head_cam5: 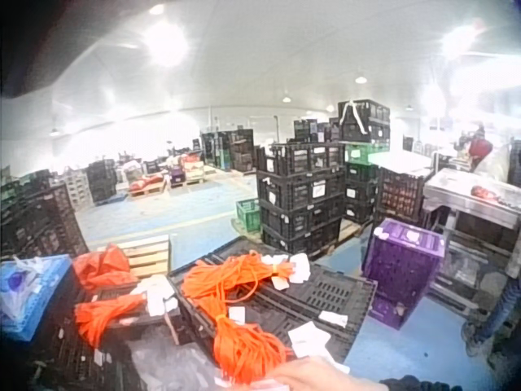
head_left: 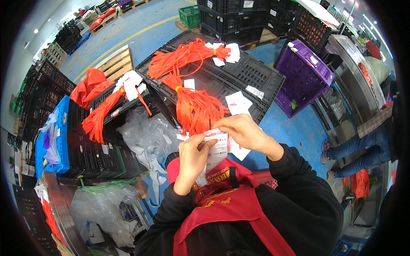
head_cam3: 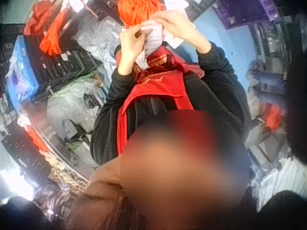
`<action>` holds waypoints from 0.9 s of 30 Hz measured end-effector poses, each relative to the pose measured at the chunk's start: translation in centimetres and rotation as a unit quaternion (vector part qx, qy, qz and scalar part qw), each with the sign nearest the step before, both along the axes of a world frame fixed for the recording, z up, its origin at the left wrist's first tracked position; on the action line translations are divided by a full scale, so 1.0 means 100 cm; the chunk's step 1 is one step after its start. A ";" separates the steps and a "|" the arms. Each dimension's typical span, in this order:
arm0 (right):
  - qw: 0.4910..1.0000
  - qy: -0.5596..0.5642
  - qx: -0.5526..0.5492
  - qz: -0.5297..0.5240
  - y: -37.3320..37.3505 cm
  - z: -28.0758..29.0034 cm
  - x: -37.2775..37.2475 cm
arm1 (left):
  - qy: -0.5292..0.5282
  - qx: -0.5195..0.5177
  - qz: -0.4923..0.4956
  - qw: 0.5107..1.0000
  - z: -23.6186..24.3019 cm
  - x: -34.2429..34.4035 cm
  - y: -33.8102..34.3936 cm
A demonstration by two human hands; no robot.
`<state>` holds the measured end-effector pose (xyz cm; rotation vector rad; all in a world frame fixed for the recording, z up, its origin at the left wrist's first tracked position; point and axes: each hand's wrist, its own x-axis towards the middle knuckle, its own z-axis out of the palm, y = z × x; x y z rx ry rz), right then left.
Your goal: The person repeatedly picks small white labels and orange cords from a black crate, then attaches each label to a cord by hand. The person works continuously at a table in a warehouse-like area, handling items one at a time.
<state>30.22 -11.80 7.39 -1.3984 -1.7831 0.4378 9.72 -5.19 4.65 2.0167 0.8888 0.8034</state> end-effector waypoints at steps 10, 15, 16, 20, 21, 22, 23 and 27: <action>0.998 -0.014 -0.056 0.032 -0.006 0.016 0.002 | -0.014 -0.003 0.015 1.000 0.006 0.000 0.000; 0.998 -0.014 -0.052 0.030 -0.009 0.016 0.000 | -0.010 -0.017 0.018 1.000 0.006 0.001 0.000; 0.998 -0.028 -0.049 0.024 -0.010 0.015 -0.001 | -0.021 -0.008 0.013 1.000 0.006 0.000 0.000; 0.994 -0.084 0.046 -0.043 -0.016 0.007 -0.008 | -0.013 -0.002 -0.007 1.000 -0.001 -0.006 0.002; 0.988 -0.098 0.095 -0.070 -0.018 0.003 -0.012 | -0.016 0.010 -0.016 1.000 -0.004 -0.009 0.005; 0.978 -0.094 0.154 -0.103 -0.023 -0.002 -0.017 | -0.060 -0.037 -0.013 0.997 -0.006 -0.014 0.006; 0.969 -0.100 0.189 -0.121 -0.027 -0.007 -0.018 | -0.018 -0.077 -0.006 0.997 -0.008 -0.021 0.017; 0.956 -0.157 0.223 -0.105 -0.039 -0.025 -0.018 | -0.202 -0.167 0.060 0.963 -0.011 -0.042 0.035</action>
